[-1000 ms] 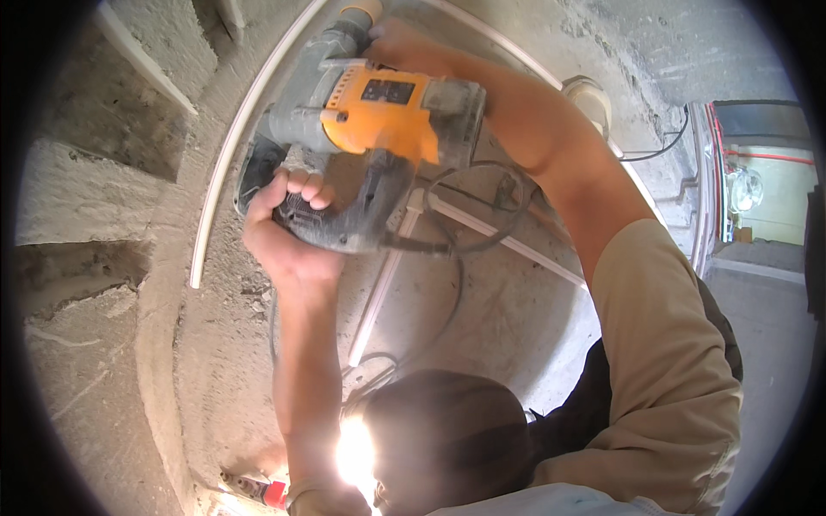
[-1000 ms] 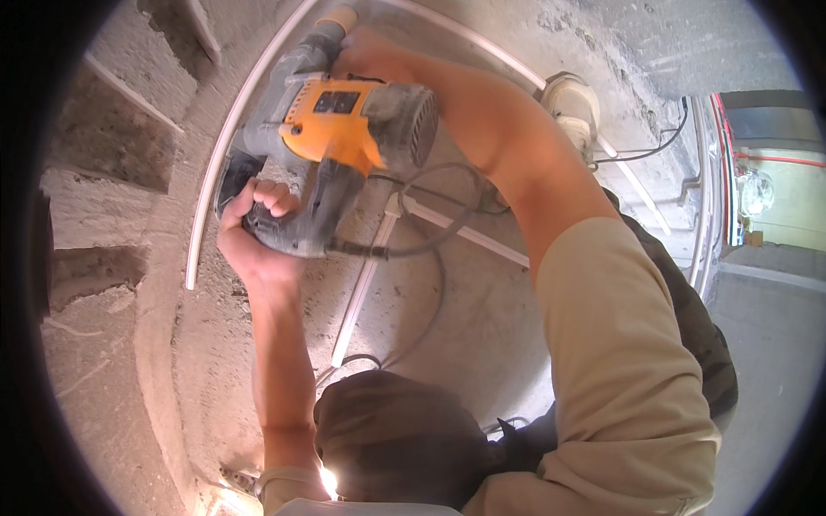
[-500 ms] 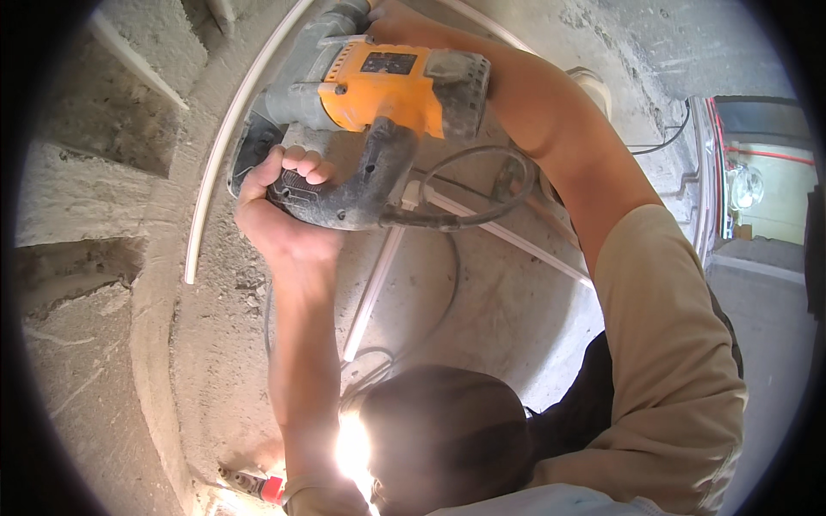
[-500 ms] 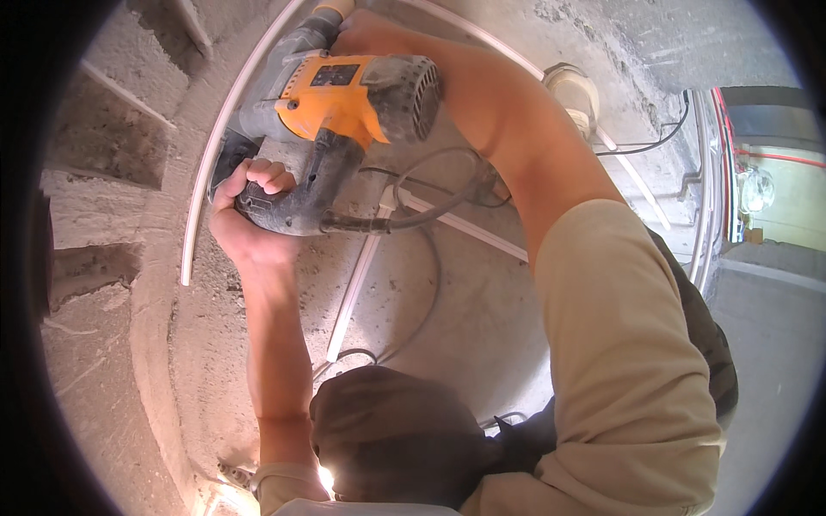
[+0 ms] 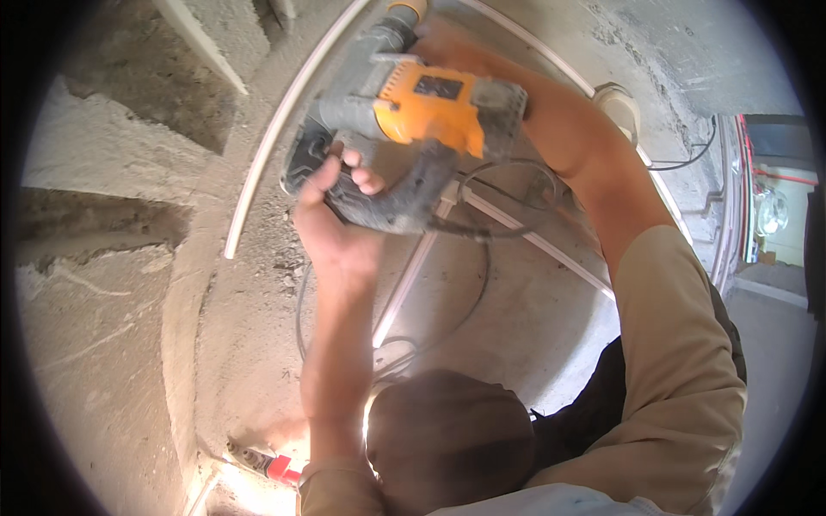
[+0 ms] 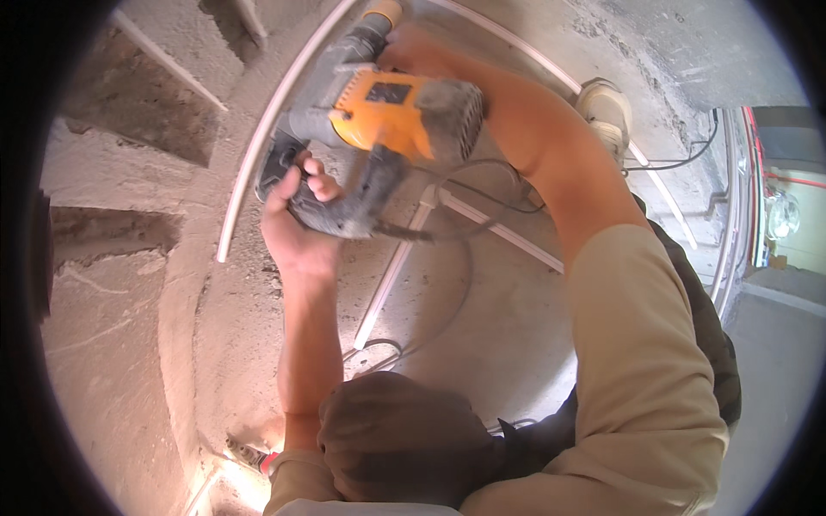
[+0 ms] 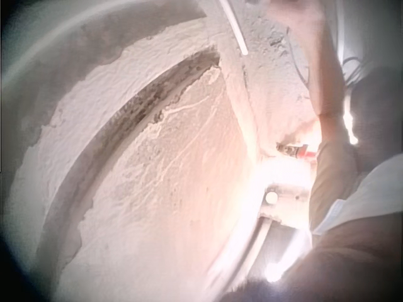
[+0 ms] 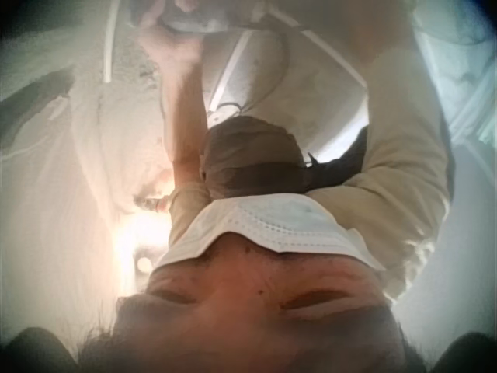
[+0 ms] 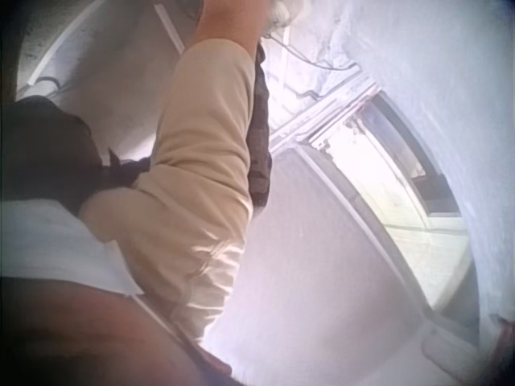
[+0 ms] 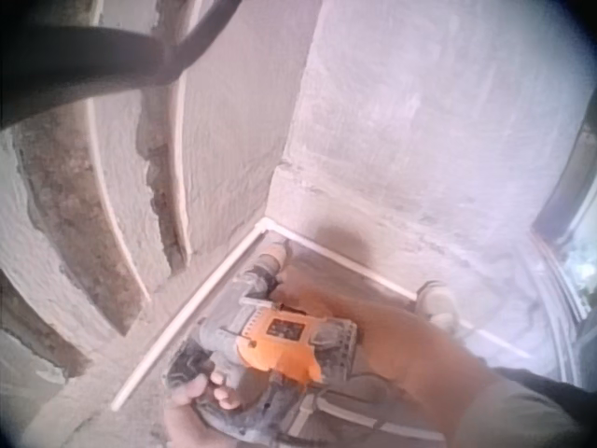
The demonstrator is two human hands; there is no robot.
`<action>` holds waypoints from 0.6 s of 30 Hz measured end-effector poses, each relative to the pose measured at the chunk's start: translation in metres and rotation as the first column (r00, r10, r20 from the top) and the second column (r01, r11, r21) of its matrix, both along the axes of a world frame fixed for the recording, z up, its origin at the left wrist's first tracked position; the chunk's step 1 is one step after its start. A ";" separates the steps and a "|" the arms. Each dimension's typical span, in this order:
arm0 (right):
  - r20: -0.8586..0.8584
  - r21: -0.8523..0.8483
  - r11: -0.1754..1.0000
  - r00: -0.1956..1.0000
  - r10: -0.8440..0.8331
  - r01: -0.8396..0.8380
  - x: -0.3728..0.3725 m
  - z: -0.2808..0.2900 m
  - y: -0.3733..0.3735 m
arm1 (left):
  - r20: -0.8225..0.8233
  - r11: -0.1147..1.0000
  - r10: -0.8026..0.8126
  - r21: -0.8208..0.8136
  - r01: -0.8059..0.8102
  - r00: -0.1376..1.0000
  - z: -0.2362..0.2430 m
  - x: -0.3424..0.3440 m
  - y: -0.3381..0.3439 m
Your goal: The person uses an angle grinder to cut grooves into a concrete ceiling, then drills holes and fits white PVC pipes into the grooves. The person repeatedly positions pipe segments, drills, and adjusts the pipes along the ceiling surface.
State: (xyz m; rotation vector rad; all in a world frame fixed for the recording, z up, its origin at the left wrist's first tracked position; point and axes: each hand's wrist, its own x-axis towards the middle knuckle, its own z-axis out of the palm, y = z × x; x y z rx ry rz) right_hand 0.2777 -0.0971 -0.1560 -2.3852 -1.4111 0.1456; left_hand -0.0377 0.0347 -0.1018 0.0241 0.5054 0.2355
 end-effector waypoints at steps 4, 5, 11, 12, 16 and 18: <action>0.115 -0.041 0.999 0.993 -0.010 0.015 -0.014 -0.002 -0.008 | 0.008 0.979 0.033 -0.200 -0.031 0.999 -0.001 -0.017 0.004; 0.086 0.027 0.998 0.995 0.058 -0.060 -0.021 -0.001 -0.008 | 0.059 0.985 0.010 -0.173 0.001 0.998 -0.002 -0.023 0.007; -0.046 0.133 0.985 0.992 0.116 -0.109 -0.129 -0.004 0.026 | 0.075 0.990 -0.026 -0.136 0.036 0.997 -0.014 -0.131 0.027; -0.296 0.019 0.995 0.951 -0.090 0.100 -0.154 -0.008 0.039 | 0.084 0.980 -0.024 -0.196 0.040 0.996 -0.021 -0.156 0.032; -0.586 -0.125 0.982 0.788 -0.186 0.139 -0.218 -0.014 0.078 | -0.180 0.990 0.031 -0.129 -0.055 0.983 -0.050 -0.229 0.042; -0.496 -0.260 0.964 0.848 -0.184 0.057 -0.227 -0.008 0.088 | -0.326 0.999 0.040 0.039 -0.029 0.945 -0.058 -0.239 0.041</action>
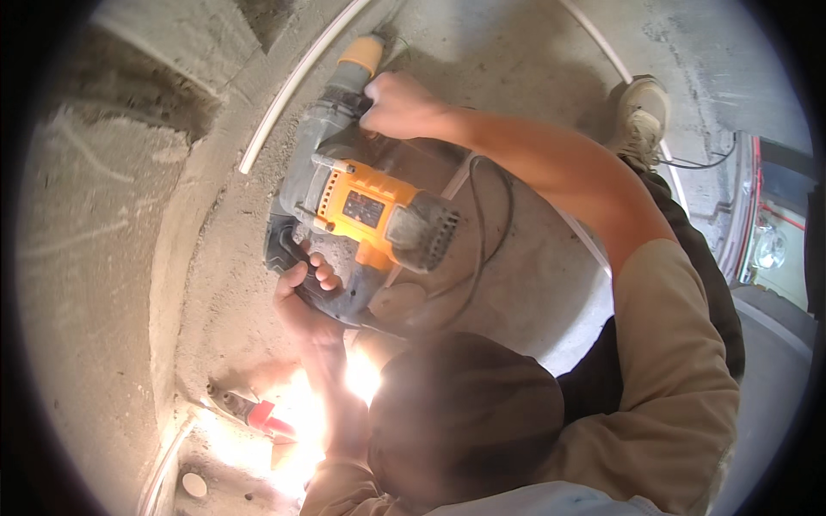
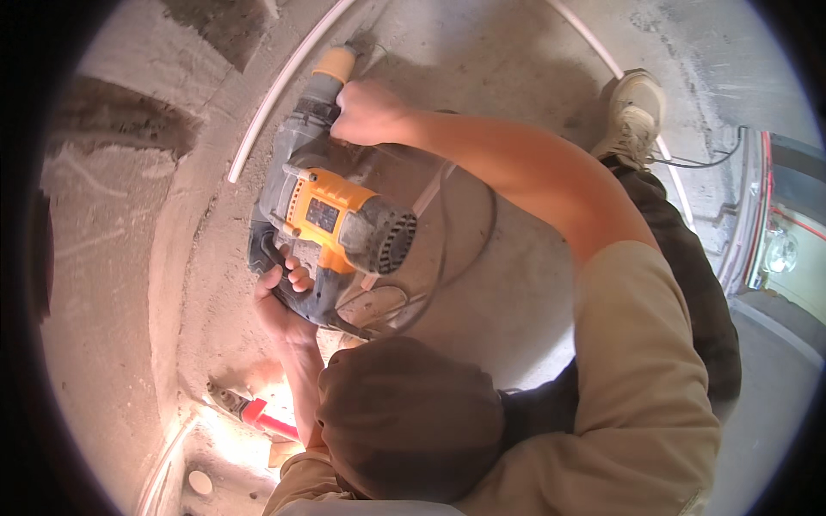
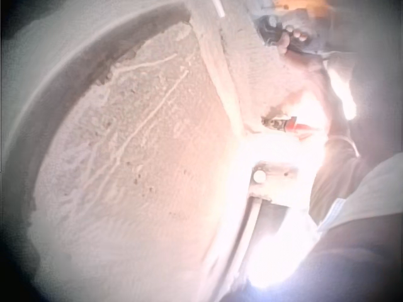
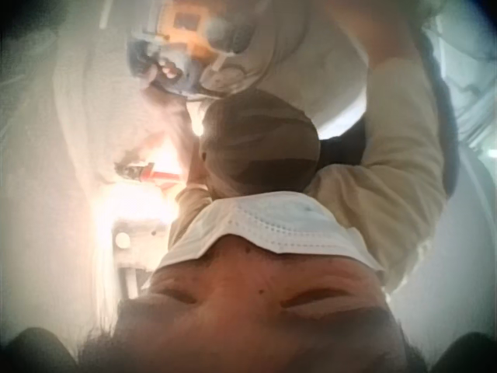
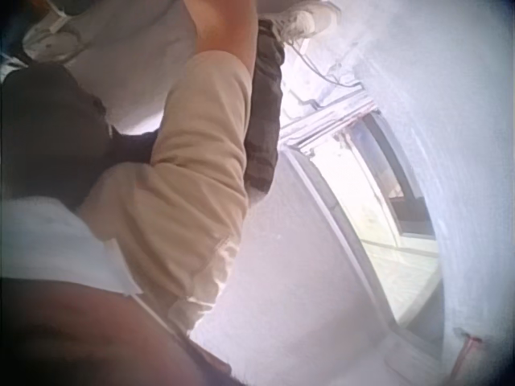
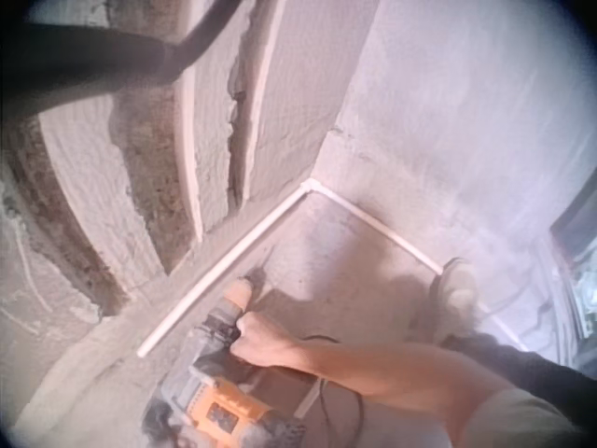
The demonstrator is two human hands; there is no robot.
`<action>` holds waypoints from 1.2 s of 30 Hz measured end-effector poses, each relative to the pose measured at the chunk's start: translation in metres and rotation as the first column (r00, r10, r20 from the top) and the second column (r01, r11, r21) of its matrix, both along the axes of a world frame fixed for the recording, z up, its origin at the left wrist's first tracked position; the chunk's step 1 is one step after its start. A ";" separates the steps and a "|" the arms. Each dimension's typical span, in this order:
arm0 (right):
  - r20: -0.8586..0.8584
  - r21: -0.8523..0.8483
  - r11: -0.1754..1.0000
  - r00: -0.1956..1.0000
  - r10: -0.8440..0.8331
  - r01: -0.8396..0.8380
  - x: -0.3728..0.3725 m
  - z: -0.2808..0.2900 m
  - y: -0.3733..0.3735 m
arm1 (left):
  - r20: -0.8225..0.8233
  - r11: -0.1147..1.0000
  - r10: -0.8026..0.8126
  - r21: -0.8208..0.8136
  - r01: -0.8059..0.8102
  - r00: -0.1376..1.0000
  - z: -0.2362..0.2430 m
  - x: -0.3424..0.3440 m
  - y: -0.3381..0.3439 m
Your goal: The person uses an angle grinder to cut grooves into a concrete ceiling, then drills holes and fits white PVC pipes into the grooves. The person repeatedly positions pipe segments, drills, and adjusts the pipes along the ceiling surface.
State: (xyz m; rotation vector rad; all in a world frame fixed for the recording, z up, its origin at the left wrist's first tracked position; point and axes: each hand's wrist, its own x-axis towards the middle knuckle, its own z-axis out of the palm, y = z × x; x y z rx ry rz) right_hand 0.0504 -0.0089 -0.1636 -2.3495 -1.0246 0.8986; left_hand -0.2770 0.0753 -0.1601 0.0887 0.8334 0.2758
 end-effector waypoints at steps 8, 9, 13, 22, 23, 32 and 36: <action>0.386 -0.159 0.930 0.846 0.367 -0.331 0.006 0.151 -0.029 | -0.150 0.989 0.110 0.118 -0.093 0.983 -0.010 -0.015 0.008; 0.397 -0.117 0.937 0.849 0.349 -0.330 0.011 0.184 -0.050 | -0.151 0.987 0.113 0.131 -0.094 0.982 -0.015 -0.017 0.008; 0.377 -0.278 0.960 0.915 0.140 -0.032 -0.003 0.307 -0.178 | -0.066 0.997 -0.007 0.081 0.013 0.998 -0.028 -0.021 0.011; -0.005 -0.148 0.527 0.532 -0.847 0.837 -0.156 0.339 -0.373 | -0.307 0.999 0.030 0.045 -0.017 0.951 -0.034 -0.014 0.012; -0.186 -0.279 0.394 0.354 -0.917 0.876 -0.190 0.328 -0.381 | -0.316 0.999 0.024 0.037 -0.013 0.948 -0.040 -0.014 0.013; -0.870 -0.251 0.811 0.244 -0.429 0.529 -0.310 0.370 -0.378 | -0.456 0.976 -0.140 0.087 0.201 0.879 -0.080 -0.030 0.019; -0.850 -0.426 0.868 0.217 -0.480 0.254 -0.231 0.335 -0.397 | -0.354 0.945 -0.179 0.199 0.261 0.918 -0.103 -0.051 0.016</action>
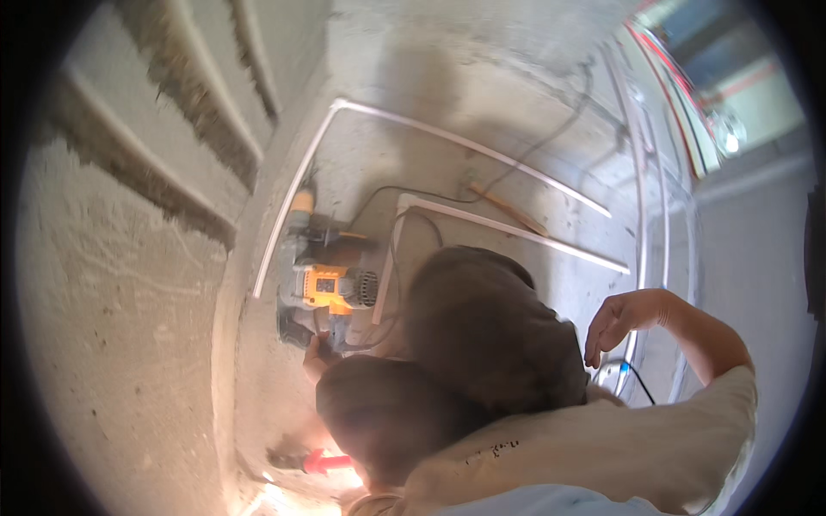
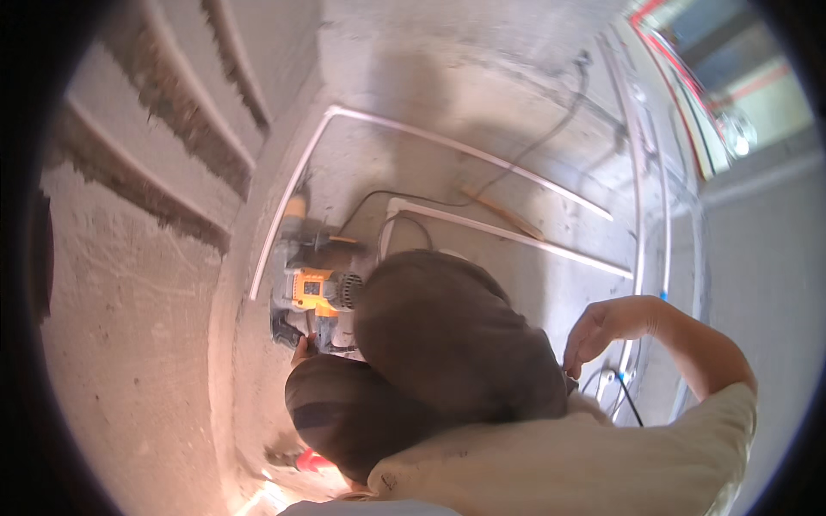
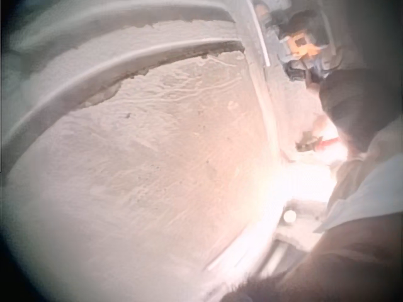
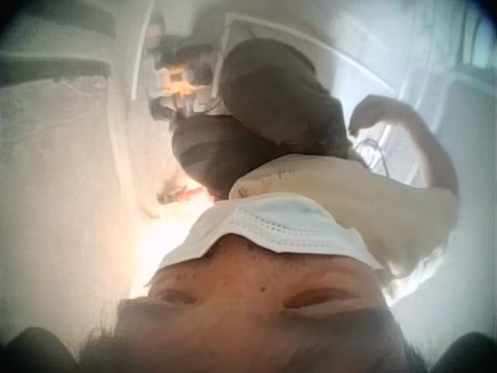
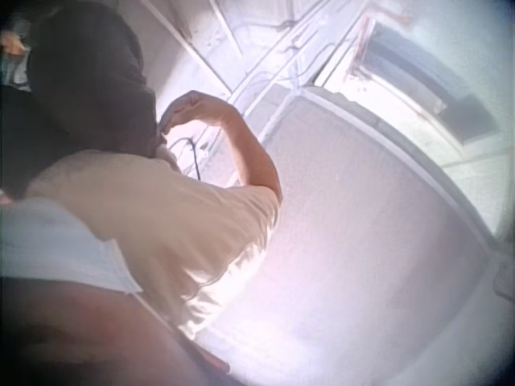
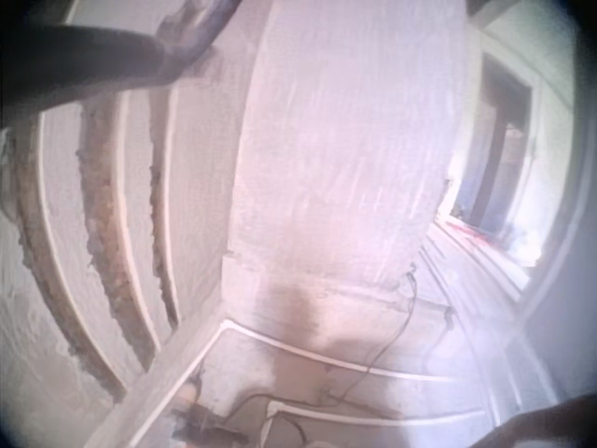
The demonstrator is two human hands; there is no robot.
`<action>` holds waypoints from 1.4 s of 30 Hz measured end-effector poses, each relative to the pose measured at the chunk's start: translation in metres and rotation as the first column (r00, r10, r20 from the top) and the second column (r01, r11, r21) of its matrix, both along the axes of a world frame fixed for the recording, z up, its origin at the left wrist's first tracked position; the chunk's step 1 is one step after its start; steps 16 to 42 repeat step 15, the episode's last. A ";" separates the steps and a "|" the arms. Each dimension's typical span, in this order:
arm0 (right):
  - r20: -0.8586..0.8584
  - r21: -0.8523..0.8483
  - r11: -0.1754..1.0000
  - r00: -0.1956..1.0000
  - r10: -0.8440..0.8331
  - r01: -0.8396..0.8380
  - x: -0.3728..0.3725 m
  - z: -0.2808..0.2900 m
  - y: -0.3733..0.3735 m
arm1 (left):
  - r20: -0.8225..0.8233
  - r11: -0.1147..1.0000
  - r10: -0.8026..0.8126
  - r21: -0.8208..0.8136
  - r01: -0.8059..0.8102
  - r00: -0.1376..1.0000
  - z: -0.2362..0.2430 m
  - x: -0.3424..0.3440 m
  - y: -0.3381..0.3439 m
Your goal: The person uses an angle grinder to cut grooves into a concrete ceiling, then drills holes and fits white PVC pipes into the grooves. The person repeatedly positions pipe segments, drills, and adjusts the pipes along the ceiling surface.
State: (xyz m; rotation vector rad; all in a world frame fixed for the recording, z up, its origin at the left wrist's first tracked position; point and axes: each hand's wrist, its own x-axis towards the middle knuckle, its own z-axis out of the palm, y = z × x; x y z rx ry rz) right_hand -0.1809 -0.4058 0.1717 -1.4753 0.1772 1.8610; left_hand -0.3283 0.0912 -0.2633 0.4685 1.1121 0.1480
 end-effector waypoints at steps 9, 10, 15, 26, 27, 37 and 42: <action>0.446 -0.192 0.879 0.759 0.475 -0.437 0.085 -0.055 0.019 | -0.102 0.963 0.168 0.229 -0.141 0.981 0.044 -0.051 -0.070; 0.516 -0.151 0.862 0.705 0.486 -0.483 0.092 -0.054 0.029 | -0.092 0.962 0.207 0.199 -0.185 0.974 0.061 -0.049 -0.072; 0.534 -0.053 0.494 0.393 0.749 -0.868 0.170 -0.081 0.089 | 0.032 0.937 0.264 0.227 -0.264 0.964 0.139 -0.076 -0.073; 0.534 -0.053 0.494 0.393 0.749 -0.868 0.170 -0.081 0.089 | 0.032 0.937 0.264 0.227 -0.264 0.964 0.139 -0.076 -0.073; 0.534 -0.053 0.494 0.393 0.749 -0.868 0.170 -0.081 0.089 | 0.032 0.937 0.264 0.227 -0.264 0.964 0.139 -0.076 -0.073; 0.534 -0.053 0.494 0.393 0.749 -0.868 0.170 -0.081 0.089 | 0.032 0.937 0.264 0.227 -0.264 0.964 0.139 -0.076 -0.073; 0.534 -0.053 0.494 0.393 0.749 -0.868 0.170 -0.081 0.089 | 0.032 0.937 0.264 0.227 -0.264 0.964 0.139 -0.076 -0.073</action>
